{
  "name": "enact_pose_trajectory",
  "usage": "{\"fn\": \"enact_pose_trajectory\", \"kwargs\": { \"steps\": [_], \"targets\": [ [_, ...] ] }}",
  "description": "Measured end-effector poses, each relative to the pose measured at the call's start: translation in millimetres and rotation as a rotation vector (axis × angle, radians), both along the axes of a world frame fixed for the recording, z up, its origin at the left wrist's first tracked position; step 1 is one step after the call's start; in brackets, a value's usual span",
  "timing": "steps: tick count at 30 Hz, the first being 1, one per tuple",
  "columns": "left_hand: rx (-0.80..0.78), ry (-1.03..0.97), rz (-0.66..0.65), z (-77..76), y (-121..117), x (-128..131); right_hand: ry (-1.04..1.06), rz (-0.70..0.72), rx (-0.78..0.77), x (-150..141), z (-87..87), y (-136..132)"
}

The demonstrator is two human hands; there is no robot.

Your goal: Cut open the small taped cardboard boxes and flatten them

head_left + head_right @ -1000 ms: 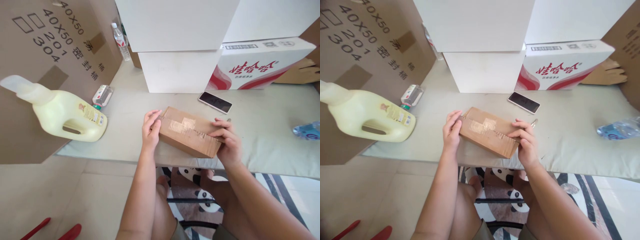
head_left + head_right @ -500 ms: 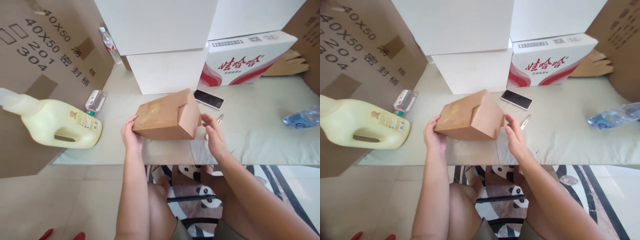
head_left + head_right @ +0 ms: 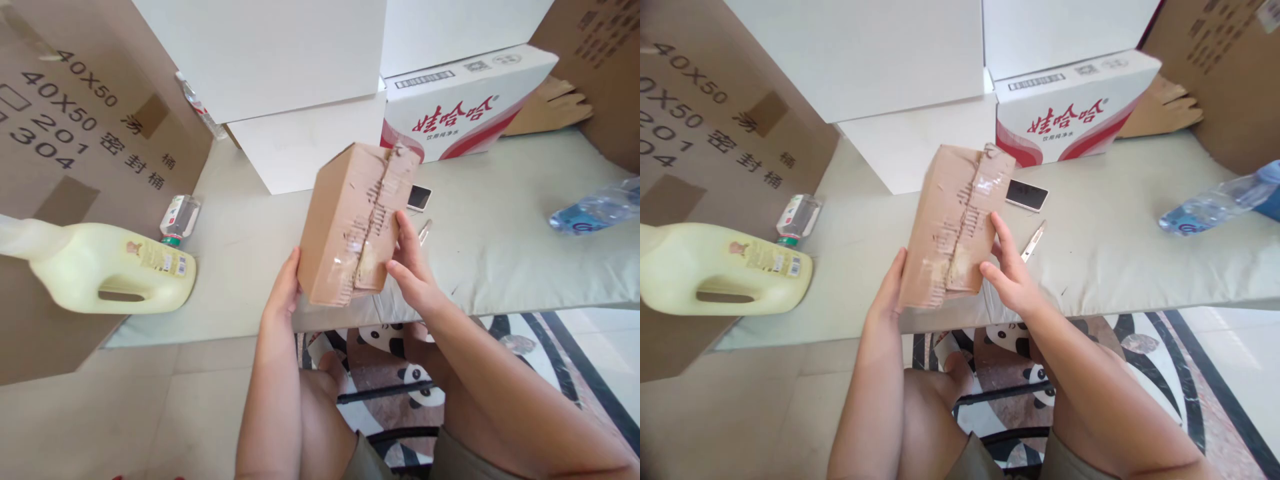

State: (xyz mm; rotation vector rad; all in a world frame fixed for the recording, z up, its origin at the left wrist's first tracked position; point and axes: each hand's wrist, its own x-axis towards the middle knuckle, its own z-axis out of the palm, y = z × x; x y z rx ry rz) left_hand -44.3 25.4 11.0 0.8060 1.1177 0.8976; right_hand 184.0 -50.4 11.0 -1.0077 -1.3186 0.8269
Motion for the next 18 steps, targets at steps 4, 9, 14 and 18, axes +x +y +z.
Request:
{"fn": "enact_pose_trajectory", "kwargs": {
  "steps": [4,9,14,18],
  "targets": [
    [-0.098,0.265,-0.536,7.1,-5.8,0.0,0.076,-0.04,-0.061,3.8,0.3,-1.3],
    [-0.012,0.483,-0.83,13.3,-5.5,5.2,0.161,-0.058,-0.164,7.3,5.2,0.1],
    [0.307,0.357,-0.102,-4.2,9.1,4.1,0.226,0.058,-0.284,8.0,11.0,-2.6],
    [0.655,0.138,0.191,-11.9,14.0,-0.7,0.187,0.277,-0.353,3.0,12.8,-6.4]
  ]
}}
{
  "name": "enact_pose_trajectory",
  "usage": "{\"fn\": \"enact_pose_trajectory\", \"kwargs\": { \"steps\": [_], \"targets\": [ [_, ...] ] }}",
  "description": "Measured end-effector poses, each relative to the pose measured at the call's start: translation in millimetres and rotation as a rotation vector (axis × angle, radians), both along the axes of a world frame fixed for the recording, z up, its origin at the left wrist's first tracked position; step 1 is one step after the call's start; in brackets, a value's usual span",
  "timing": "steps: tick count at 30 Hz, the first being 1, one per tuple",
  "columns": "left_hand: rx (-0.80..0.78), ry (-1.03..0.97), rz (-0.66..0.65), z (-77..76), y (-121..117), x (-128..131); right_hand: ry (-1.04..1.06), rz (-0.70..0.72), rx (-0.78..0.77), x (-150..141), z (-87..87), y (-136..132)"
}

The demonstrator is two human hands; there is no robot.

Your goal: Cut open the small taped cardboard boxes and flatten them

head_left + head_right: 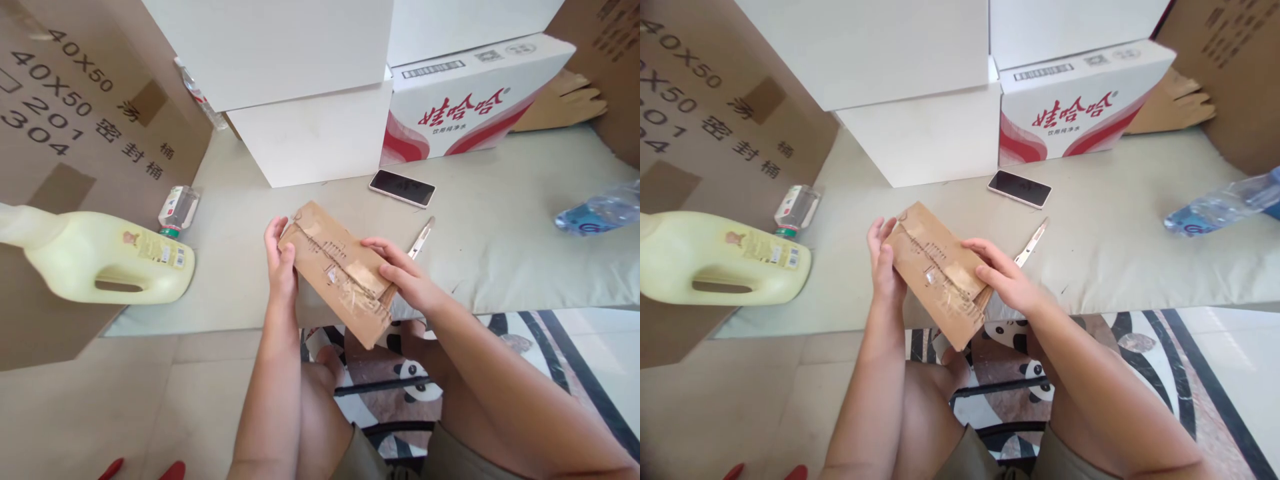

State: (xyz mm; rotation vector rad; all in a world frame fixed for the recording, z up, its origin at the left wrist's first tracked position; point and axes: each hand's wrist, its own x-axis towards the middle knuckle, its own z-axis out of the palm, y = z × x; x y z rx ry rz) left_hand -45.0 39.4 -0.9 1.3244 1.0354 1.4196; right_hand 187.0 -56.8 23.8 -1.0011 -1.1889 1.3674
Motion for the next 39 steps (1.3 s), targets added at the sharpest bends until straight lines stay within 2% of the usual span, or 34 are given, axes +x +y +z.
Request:
{"fn": "enact_pose_trajectory", "kwargs": {
  "steps": [2,5,12,14,16,18,19,22,25,27,29,31,33,36,39],
  "targets": [
    [0.041,-0.017,-0.038,2.0,-1.8,-1.5,0.011,0.021,-0.01,-3.3,0.2,-1.1],
    [0.003,-0.058,-0.069,7.9,-5.1,-1.7,0.019,0.001,-0.021,-5.9,0.5,-1.3],
    [-0.034,-0.137,-0.025,17.5,-6.2,4.0,-0.021,-0.002,-0.021,-5.4,-3.1,2.1],
    [-0.044,-0.157,-0.009,18.6,-8.0,5.9,-0.089,-0.078,0.009,-1.2,-6.1,5.1],
    [-0.069,-0.188,-0.004,19.0,-10.7,7.0,-0.311,-0.282,0.0,6.8,-7.1,8.2],
    [-0.09,-0.21,-0.006,18.9,-13.4,7.1,-0.692,-0.46,-0.121,17.7,-5.4,10.2],
    [-0.094,-0.214,-0.005,18.8,-14.4,6.9,-0.895,-0.486,-0.218,23.4,-4.0,10.6],
    [-0.102,-0.197,0.004,17.6,-15.3,5.6,-1.306,-0.367,-0.46,37.1,-0.8,9.7],
    [-0.096,-0.179,0.004,15.8,-13.7,4.7,-1.42,-0.282,-0.531,42.6,-1.0,7.8],
    [-0.083,-0.172,0.009,14.7,-12.3,5.0,-1.406,-0.303,-0.513,42.9,-1.2,6.3],
    [-0.08,-0.172,0.017,14.3,-11.5,5.9,-1.301,-0.39,-0.431,41.6,-0.4,3.6],
    [-0.083,-0.176,0.023,15.0,-11.6,7.3,-1.069,-0.512,-0.278,38.9,1.1,-0.9],
    [-0.076,-0.178,0.03,16.7,-12.4,9.0,-0.715,-0.572,-0.087,35.3,2.5,-6.7],
    [-0.069,-0.178,0.059,19.7,-13.4,11.6,-0.261,-0.513,0.126,29.8,3.5,-14.5],
    [-0.089,-0.196,0.082,21.2,-12.9,13.4,-0.167,-0.519,0.248,25.7,4.5,-16.8]
  ]
}}
